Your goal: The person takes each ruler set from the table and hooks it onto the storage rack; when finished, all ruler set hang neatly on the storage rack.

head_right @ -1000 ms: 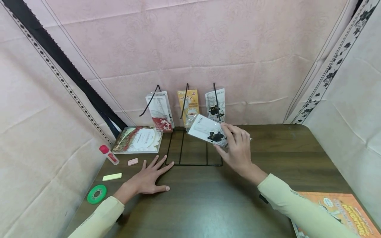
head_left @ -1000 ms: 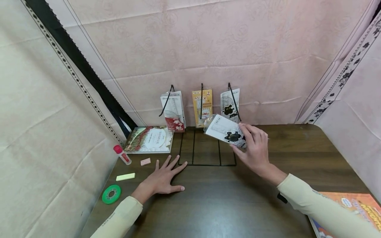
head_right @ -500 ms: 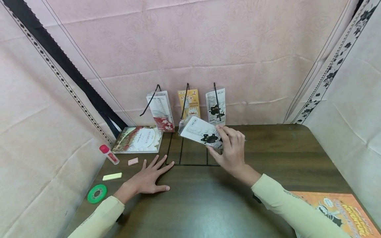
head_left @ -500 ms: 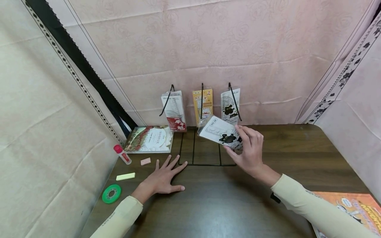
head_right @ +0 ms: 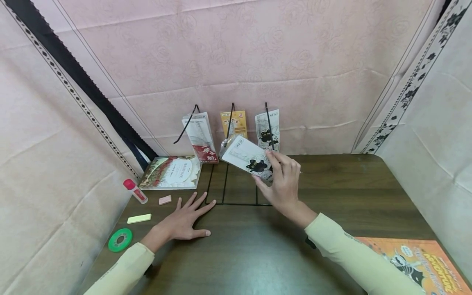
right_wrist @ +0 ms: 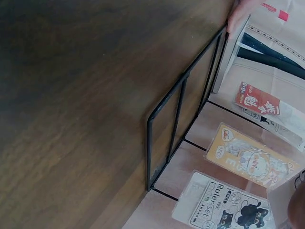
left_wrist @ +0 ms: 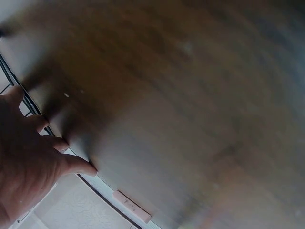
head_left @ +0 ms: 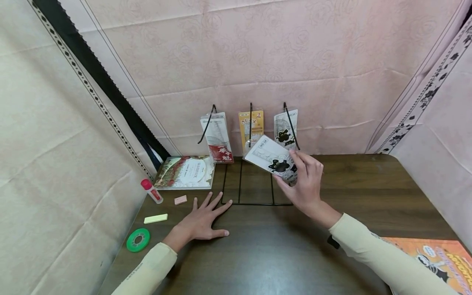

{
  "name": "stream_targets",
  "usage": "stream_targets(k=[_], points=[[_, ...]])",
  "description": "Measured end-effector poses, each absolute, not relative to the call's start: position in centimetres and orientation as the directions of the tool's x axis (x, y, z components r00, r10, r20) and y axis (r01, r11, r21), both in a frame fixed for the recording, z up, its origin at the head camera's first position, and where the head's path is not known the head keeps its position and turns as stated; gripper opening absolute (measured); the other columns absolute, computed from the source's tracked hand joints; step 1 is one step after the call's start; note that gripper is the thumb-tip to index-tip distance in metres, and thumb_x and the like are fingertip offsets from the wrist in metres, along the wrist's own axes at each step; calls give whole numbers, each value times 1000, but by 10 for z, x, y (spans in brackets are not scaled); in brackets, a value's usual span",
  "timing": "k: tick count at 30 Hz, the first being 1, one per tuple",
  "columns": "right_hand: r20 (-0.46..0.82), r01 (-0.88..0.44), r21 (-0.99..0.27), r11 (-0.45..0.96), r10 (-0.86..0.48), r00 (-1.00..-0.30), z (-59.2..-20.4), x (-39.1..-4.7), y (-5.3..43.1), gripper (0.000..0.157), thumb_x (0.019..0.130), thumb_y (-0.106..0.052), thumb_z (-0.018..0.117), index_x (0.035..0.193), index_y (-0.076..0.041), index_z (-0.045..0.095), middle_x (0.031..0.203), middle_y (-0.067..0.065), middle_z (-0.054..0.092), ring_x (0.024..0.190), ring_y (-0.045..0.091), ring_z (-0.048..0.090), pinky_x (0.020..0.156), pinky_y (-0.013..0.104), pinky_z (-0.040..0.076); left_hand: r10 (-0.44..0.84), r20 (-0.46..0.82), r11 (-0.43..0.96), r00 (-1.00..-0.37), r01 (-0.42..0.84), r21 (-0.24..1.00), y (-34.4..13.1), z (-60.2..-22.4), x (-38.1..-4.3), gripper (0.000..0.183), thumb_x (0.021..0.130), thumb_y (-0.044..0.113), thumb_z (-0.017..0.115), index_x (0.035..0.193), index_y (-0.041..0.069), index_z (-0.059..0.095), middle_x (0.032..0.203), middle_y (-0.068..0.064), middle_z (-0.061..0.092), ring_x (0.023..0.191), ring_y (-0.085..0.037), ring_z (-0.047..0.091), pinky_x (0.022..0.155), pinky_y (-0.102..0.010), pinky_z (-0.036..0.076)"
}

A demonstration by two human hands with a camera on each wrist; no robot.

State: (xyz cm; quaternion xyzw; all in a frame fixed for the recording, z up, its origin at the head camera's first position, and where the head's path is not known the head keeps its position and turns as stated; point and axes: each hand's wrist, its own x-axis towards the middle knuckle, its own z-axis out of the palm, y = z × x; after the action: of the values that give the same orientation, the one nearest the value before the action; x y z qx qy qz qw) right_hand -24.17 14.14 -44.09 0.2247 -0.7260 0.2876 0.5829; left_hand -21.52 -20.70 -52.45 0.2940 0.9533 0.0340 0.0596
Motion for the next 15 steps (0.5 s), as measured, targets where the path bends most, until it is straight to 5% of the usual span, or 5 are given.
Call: stream_targets(k=[15], points=[[904,-533,-300,791,58,-423,-449,-262,132,93,64,-40,86,143,-14,46,129,17,52,106,35,47,87,48,33,570,-98,821,-816,560,115,-208,-523,-215,91,77,84,43,152,45,10,165,-3,6,150,-41,7,102,-80,12]])
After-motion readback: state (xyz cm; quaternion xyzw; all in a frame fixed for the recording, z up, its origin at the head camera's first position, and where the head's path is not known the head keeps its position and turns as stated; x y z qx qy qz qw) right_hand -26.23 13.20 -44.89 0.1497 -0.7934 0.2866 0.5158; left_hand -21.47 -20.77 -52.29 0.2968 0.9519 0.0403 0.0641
